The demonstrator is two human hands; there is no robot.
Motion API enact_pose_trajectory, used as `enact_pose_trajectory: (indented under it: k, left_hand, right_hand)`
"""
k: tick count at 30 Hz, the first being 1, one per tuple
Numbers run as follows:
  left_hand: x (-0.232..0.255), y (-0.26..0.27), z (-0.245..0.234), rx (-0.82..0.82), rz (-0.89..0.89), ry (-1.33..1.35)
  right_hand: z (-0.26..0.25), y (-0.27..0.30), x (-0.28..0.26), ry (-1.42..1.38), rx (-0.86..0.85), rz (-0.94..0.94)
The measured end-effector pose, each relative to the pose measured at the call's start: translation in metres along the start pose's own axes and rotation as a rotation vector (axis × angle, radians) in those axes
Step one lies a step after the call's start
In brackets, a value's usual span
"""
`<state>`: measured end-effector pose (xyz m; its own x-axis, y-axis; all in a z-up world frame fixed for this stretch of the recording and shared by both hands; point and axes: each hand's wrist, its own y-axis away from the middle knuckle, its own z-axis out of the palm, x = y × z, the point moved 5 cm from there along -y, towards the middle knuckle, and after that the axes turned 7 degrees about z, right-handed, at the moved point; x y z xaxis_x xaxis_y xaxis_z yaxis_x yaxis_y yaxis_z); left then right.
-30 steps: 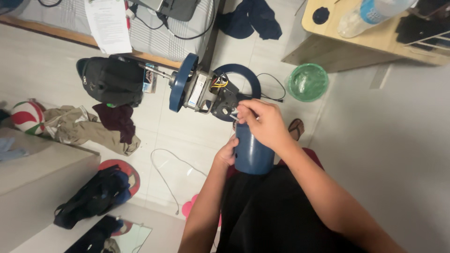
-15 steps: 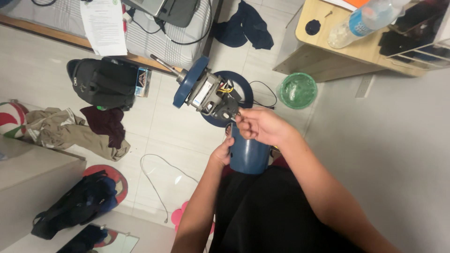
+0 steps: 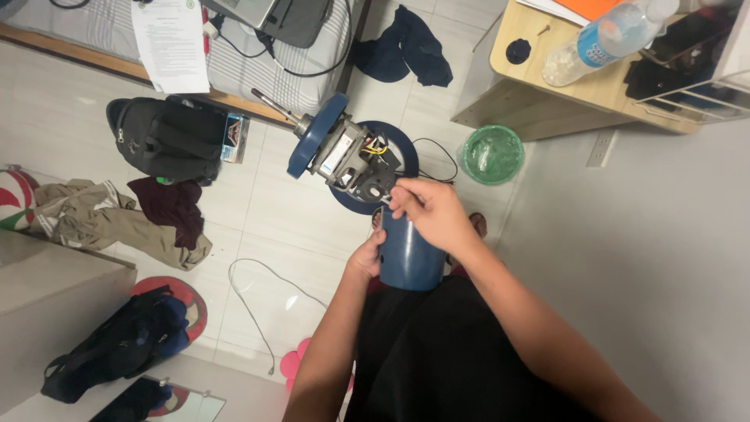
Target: The person disassembles a blue electric fan using a screwdriver. They remove the outer casing to expose the internal motor and wiring, then attempt to reattach the casing.
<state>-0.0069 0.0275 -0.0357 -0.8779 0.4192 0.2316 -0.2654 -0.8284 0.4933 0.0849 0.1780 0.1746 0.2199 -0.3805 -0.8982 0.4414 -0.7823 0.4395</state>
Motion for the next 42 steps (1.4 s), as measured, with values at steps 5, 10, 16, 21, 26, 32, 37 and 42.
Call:
enact_pose_trajectory:
  k: [5, 10, 16, 21, 26, 32, 37, 42]
  left_hand:
    - [0.001, -0.001, -0.005, -0.018, 0.042, -0.011]
    - [0.005, -0.002, -0.010, 0.006, 0.067, -0.044]
    - [0.011, 0.004, 0.002, -0.039, 0.067, -0.042]
    - [0.021, 0.011, 0.034, -0.045, 0.047, -0.044]
    - [0.032, 0.015, 0.074, -0.134, 0.097, -0.065]
    - [0.010, 0.004, 0.063, -0.201, 0.012, -0.034]
    - [-0.022, -0.008, 0.012, -0.069, -0.049, -0.058]
    - [-0.032, -0.002, -0.013, -0.013, -0.074, -0.030]
  right_hand:
    - [0.000, -0.010, 0.024, -0.538, -0.309, 0.380]
    - [0.007, -0.010, 0.040, -0.997, -0.587, 0.637]
    - [0.010, -0.007, 0.035, -1.113, -0.664, 0.740]
    - [-0.014, -0.008, 0.038, -0.576, -0.302, 0.541]
    - [-0.075, 0.009, 0.044, -0.197, 0.181, 0.275]
    - [-0.085, 0.019, 0.026, 0.047, 0.130, 0.124]
    - [-0.011, 0.006, 0.029, -0.624, -0.245, 0.535]
    - [0.006, -0.007, 0.033, -0.739, -0.233, 0.522]
